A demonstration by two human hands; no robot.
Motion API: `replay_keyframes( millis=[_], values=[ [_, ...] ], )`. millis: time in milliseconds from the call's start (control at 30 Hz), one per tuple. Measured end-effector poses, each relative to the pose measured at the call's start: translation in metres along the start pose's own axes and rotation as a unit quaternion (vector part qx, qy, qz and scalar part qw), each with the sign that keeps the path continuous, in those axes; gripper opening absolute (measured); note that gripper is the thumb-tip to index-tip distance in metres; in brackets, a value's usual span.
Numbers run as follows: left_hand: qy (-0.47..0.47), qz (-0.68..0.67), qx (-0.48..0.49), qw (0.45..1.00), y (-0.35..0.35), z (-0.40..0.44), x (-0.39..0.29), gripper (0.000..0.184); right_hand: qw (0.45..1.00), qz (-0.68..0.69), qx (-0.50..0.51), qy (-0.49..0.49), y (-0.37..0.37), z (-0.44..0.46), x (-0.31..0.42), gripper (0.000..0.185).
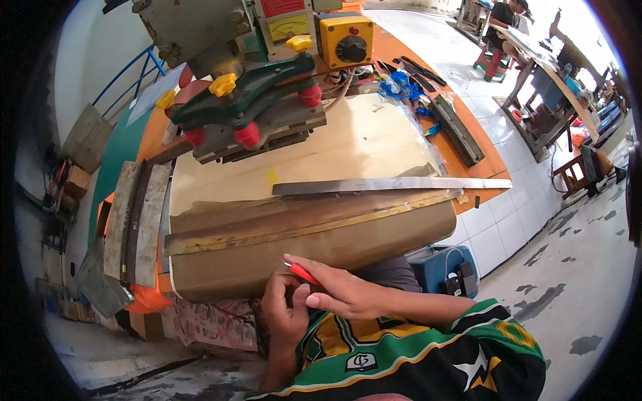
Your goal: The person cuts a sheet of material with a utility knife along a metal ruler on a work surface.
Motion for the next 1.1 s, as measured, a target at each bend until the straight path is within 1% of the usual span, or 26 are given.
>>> replay_keyframes(
  millis=[67, 100, 167, 200, 267, 400, 467, 500, 567, 600, 633, 667, 700, 733, 767, 800, 833, 900, 933, 1000, 1100],
  values=[
    [-0.026, 0.078, 0.000, 0.997, -0.002, 0.003, -0.012, 0.038, 0.996, 0.082, -0.007, -0.025, 0.001, -0.004, -0.001, 0.075],
    [-0.025, 0.077, -0.003, 0.997, -0.001, 0.008, -0.010, 0.038, 0.996, 0.081, -0.004, -0.026, -0.001, 0.000, -0.002, 0.075],
    [-0.099, 0.124, -0.060, 0.985, 0.007, 0.012, -0.023, 0.035, 0.997, 0.069, -0.016, -0.009, -0.002, 0.001, 0.000, 0.074],
    [-0.099, 0.124, -0.062, 0.985, 0.005, 0.011, -0.021, 0.035, 0.998, 0.069, -0.015, -0.009, -0.005, 0.000, 0.003, 0.074],
    [-0.158, 0.200, -0.070, 0.964, 0.002, 0.008, -0.024, 0.032, 0.984, 0.149, 0.006, -0.097, -0.015, -0.002, -0.004, 0.076],
    [-0.142, 0.225, -0.040, 0.963, 0.002, 0.009, -0.023, 0.031, 0.982, 0.168, 0.016, -0.079, -0.021, -0.001, -0.002, 0.082],
    [-0.133, 0.233, -0.027, 0.963, 0.001, 0.010, -0.021, 0.032, 0.988, 0.146, 0.013, -0.054, -0.025, 0.000, 0.002, 0.097],
    [-0.135, 0.234, -0.027, 0.962, 0.001, 0.010, -0.021, 0.032, 0.988, 0.146, 0.012, -0.052, -0.027, -0.001, 0.001, 0.097],
    [-0.135, 0.217, -0.042, 0.966, 0.003, 0.010, -0.019, 0.036, 0.998, 0.057, 0.004, -0.034, -0.028, -0.002, 0.002, 0.111],
    [-0.136, 0.217, -0.042, 0.966, 0.003, 0.010, -0.020, 0.036, 0.997, 0.061, 0.010, -0.048, -0.030, -0.001, 0.005, 0.121],
    [-0.132, 0.165, -0.050, 0.976, 0.005, 0.011, -0.022, 0.039, 0.997, 0.060, 0.010, -0.048, -0.032, -0.001, 0.006, 0.121],
    [-0.128, 0.112, -0.058, 0.984, 0.009, 0.011, -0.023, 0.042, 1.000, -0.024, -0.003, -0.003, -0.034, -0.001, 0.012, 0.123],
    [-0.129, 0.113, -0.059, 0.984, 0.010, 0.010, -0.027, 0.042, 0.993, -0.109, -0.017, 0.042, -0.038, -0.001, 0.018, 0.126],
    [-0.105, 0.064, -0.056, 0.991, 0.013, 0.009, -0.027, 0.045, 0.983, -0.153, -0.027, 0.097, -0.042, -0.001, 0.020, 0.132],
    [-0.081, 0.014, -0.054, 0.995, 0.015, 0.007, -0.025, 0.048, 0.983, -0.153, -0.027, 0.097, -0.044, 0.001, 0.017, 0.132],
    [-0.046, -0.008, -0.054, 0.997, 0.011, 0.003, -0.011, 0.054, 0.975, -0.180, -0.041, 0.120, -0.044, 0.002, 0.017, 0.132],
    [-0.047, -0.007, -0.055, 0.997, 0.009, -0.001, -0.005, 0.054, 0.966, -0.207, -0.054, 0.142, -0.044, 0.003, 0.020, 0.133],
    [0.018, -0.096, -0.055, 0.994, 0.005, -0.004, 0.009, 0.057, 0.962, -0.217, -0.057, 0.154, -0.044, 0.006, 0.023, 0.131],
    [0.017, -0.096, -0.054, 0.994, 0.004, -0.003, 0.005, 0.057, 0.958, -0.226, -0.061, 0.165, -0.044, 0.006, 0.025, 0.130],
    [0.033, -0.156, -0.037, 0.986, 0.002, -0.002, -0.002, 0.056, 0.958, -0.218, -0.067, 0.171, -0.041, 0.006, 0.027, 0.130],
    [0.020, -0.151, -0.030, 0.988, 0.003, 0.000, -0.005, 0.053, 0.958, -0.221, -0.058, 0.174, -0.038, 0.006, 0.024, 0.132]
  ],
)
Point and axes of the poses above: each hand's wrist, its own z-axis towards the middle knuckle, its own y-axis out of the back of the hand, x = y × z, the point moved 8 cm from there along z, towards the middle knuckle, and after that the axes turned 14 degrees about z, right-handed, at the moved point
